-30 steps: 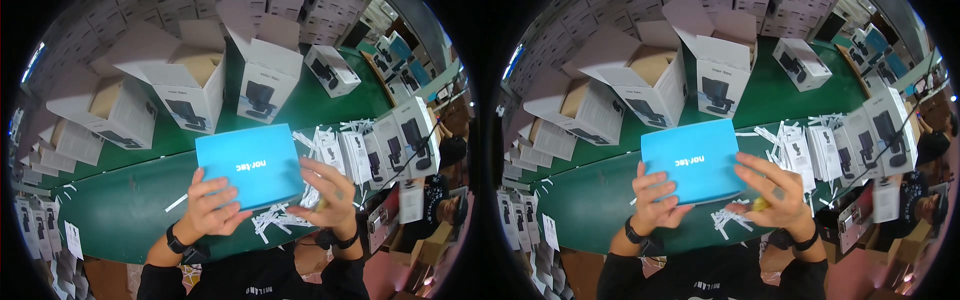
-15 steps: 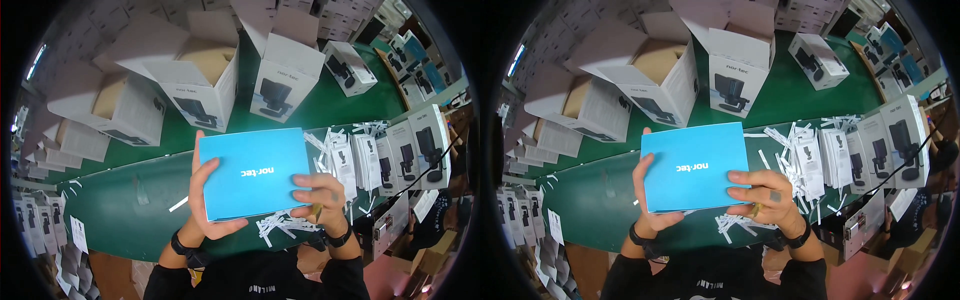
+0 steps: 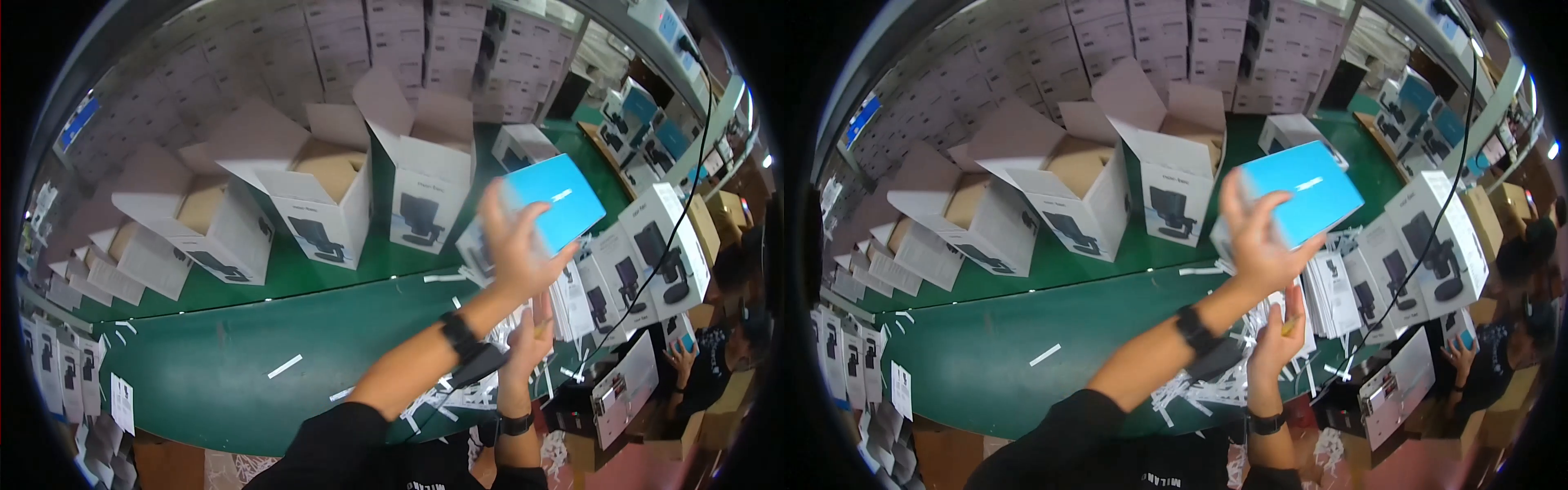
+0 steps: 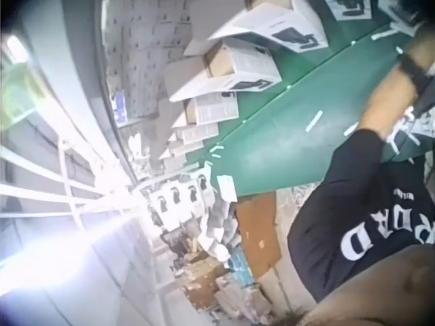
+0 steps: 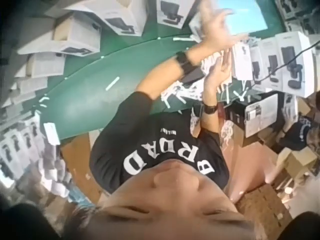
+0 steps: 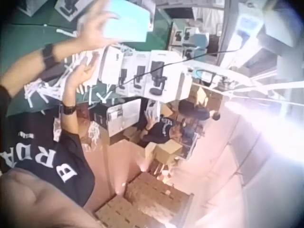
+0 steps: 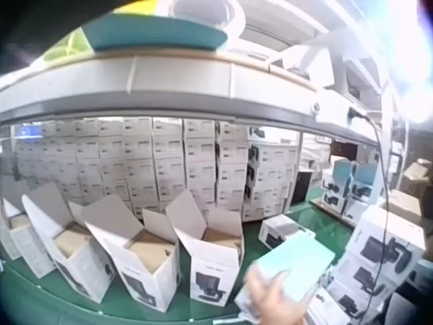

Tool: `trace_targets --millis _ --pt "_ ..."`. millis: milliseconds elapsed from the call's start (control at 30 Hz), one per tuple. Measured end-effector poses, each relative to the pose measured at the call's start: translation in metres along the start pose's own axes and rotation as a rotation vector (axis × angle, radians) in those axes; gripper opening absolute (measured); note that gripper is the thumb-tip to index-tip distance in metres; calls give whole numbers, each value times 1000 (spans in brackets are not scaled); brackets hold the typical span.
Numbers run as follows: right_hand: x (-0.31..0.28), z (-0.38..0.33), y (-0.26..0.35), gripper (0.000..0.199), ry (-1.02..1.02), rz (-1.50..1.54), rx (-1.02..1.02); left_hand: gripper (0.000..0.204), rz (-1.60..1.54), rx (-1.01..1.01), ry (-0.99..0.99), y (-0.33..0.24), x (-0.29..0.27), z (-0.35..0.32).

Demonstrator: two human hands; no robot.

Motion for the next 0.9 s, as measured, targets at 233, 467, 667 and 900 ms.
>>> trace_targets --millis 233,467,667,900 --pt "-50 7 -2 38 -165 203 20 76 430 138 212 79 49 -15" --pt "23 71 38 36 198 150 -301 82 776 17 683 45 60 3" --pt "197 111 39 47 779 -137 -449 63 497 -49 701 99 1 22" --pt "175 123 -11 38 723 -422 -370 55 615 332 -130 27 -155 -11"
Point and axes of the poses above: each hand's wrist, its own z-axis towards the middle knuckle, its own x-axis out of the palm, y = z × x, the point moved 6 cm from there along z, towards the middle knuckle, and after that the axes turned 15 degrees about -x, right-handed, at the moved point
